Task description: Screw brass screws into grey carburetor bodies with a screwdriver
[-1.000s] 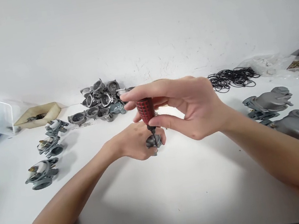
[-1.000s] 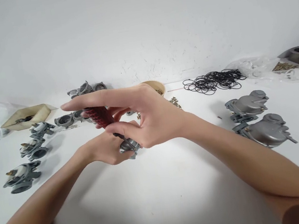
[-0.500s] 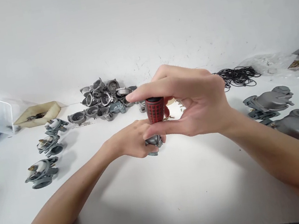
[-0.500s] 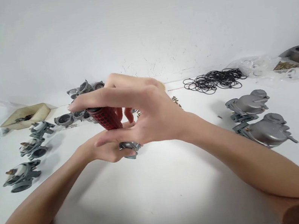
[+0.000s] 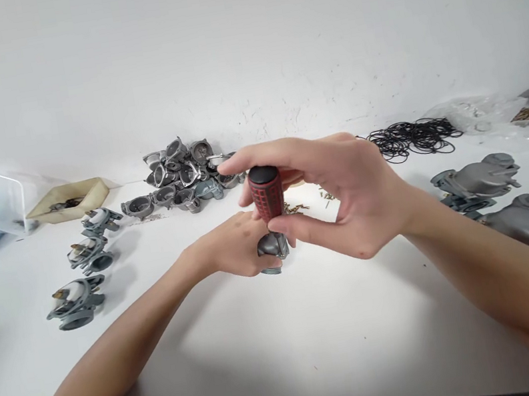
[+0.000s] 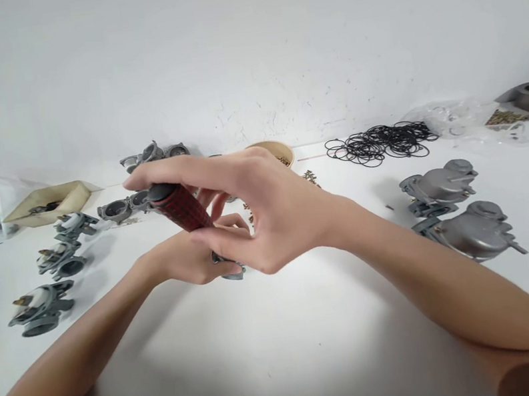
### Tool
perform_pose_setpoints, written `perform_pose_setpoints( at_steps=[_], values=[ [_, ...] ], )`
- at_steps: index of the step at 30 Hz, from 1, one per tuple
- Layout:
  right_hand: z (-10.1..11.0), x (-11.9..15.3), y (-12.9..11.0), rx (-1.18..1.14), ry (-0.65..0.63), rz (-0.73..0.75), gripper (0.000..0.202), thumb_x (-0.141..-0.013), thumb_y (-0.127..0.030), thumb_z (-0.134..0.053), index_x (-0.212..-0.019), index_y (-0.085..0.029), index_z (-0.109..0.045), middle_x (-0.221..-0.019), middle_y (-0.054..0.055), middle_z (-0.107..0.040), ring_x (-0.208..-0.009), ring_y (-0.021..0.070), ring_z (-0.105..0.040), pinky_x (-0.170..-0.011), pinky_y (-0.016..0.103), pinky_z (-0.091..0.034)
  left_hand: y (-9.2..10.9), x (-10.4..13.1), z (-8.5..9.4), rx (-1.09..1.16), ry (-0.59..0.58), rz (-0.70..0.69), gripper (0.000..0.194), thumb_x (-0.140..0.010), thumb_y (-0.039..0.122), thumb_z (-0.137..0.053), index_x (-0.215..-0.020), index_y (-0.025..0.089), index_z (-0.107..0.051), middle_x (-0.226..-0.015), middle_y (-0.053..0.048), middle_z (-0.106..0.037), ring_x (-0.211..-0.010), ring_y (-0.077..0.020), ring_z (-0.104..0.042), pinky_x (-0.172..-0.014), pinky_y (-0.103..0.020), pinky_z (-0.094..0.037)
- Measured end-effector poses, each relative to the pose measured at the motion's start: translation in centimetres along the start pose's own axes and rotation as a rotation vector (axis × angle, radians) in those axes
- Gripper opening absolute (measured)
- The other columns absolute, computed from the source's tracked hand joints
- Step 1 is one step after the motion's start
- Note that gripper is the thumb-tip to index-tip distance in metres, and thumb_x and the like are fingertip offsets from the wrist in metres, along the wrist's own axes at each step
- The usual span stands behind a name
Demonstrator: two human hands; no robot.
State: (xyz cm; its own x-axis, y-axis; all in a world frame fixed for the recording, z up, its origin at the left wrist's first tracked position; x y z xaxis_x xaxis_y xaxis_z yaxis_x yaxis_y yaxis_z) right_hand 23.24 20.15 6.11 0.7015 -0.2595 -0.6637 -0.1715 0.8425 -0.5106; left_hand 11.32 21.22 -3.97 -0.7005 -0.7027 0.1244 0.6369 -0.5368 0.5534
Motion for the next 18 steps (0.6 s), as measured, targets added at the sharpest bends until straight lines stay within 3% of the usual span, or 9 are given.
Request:
perform_pose_setpoints(
  at_steps=[3, 6, 8, 11, 14, 18],
  values=[
    [0.2, 0.0, 0.0, 0.057, 0.007, -0.019, 0.047, -0.091, -0.009, -0.07, -0.136, -0.019, -0.06, -0.12, -0.001, -0.067, -0.091, 0.0124, -0.069, -0.088, 0.026, -0.063, -0.6, 0.5, 0.1, -0.014, 0.029, 0.055, 0.047, -0.084, 0.028, -0.079, -0.127, 0.024, -0.063, -0.125, -0.007, -0.062, -0.114, -0.0313, -0.061, -0.095, -0.041, -0.051],
    [0.6, 0.0, 0.0, 0.167, 0.05, 0.012, 0.044, -0.091, -0.018, -0.079, -0.131, -0.021, -0.062, -0.121, -0.002, -0.067, -0.088, 0.0106, -0.068, -0.086, 0.025, -0.061, -1.6, 1.6, 0.3, 0.069, 0.157, 0.033, 0.061, -0.083, 0.038, -0.083, -0.137, 0.026, -0.058, -0.141, -0.009, -0.055, -0.125, -0.0324, -0.057, -0.106, -0.045, -0.048],
    [0.8, 0.1, 0.2, 0.183, 0.054, -0.01, 0.039, -0.09, -0.022, -0.081, -0.125, -0.02, -0.064, -0.116, -0.001, -0.067, -0.084, 0.0098, -0.067, -0.078, 0.023, -0.06, -2.6, 2.4, 0.1, 0.192, 0.275, -0.009, 0.066, -0.08, 0.042, -0.086, -0.137, 0.026, -0.058, -0.143, -0.009, -0.054, -0.13, -0.0315, -0.054, -0.109, -0.043, -0.048],
    [1.4, 0.2, 0.6, 0.188, 0.056, -0.084, 0.036, -0.086, -0.031, -0.085, -0.111, -0.016, -0.064, -0.102, 0.002, -0.066, -0.078, 0.0108, -0.064, -0.06, 0.02, -0.052, -4.9, 3.1, -1.6, 0.515, 0.402, 0.025, 0.069, -0.076, 0.043, -0.089, -0.134, 0.022, -0.058, -0.135, -0.011, -0.059, -0.125, -0.03, -0.058, -0.099, -0.04, -0.055],
    [2.0, 0.6, 1.2, 0.103, 0.047, -0.201, 0.036, -0.084, -0.033, -0.085, -0.105, -0.016, -0.06, -0.097, 0.004, -0.065, -0.078, 0.0134, -0.065, -0.054, 0.02, -0.049, -6.7, 2.8, -4.2, 0.86, 0.427, 0.053, 0.079, -0.075, 0.049, -0.089, -0.137, 0.019, -0.051, -0.126, -0.012, -0.064, -0.113, -0.0281, -0.065, -0.095, -0.041, -0.057],
    [3.3, 2.1, 1.6, 0.06, 0.1, -0.322, 0.038, -0.082, -0.032, -0.086, -0.1, -0.018, -0.056, -0.095, 0.003, -0.065, -0.079, 0.0152, -0.066, -0.062, 0.021, -0.057, -6.9, 1.5, -5.3, 0.991, 0.391, 0.027, 0.079, -0.078, 0.057, -0.086, -0.137, 0.018, -0.05, -0.118, -0.011, -0.065, -0.104, -0.0238, -0.067, -0.094, -0.039, -0.056]
  ],
)
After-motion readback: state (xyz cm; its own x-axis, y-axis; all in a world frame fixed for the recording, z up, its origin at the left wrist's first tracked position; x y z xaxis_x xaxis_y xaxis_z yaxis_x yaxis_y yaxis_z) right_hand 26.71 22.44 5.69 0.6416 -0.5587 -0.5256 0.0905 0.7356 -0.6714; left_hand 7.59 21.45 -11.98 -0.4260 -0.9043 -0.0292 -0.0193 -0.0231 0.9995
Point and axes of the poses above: each hand's wrist, its own x-axis away from the middle knuckle, its own z-axis out of the back of the hand, y = z × x, the point moved 6 cm from there along -x, towards the middle knuckle
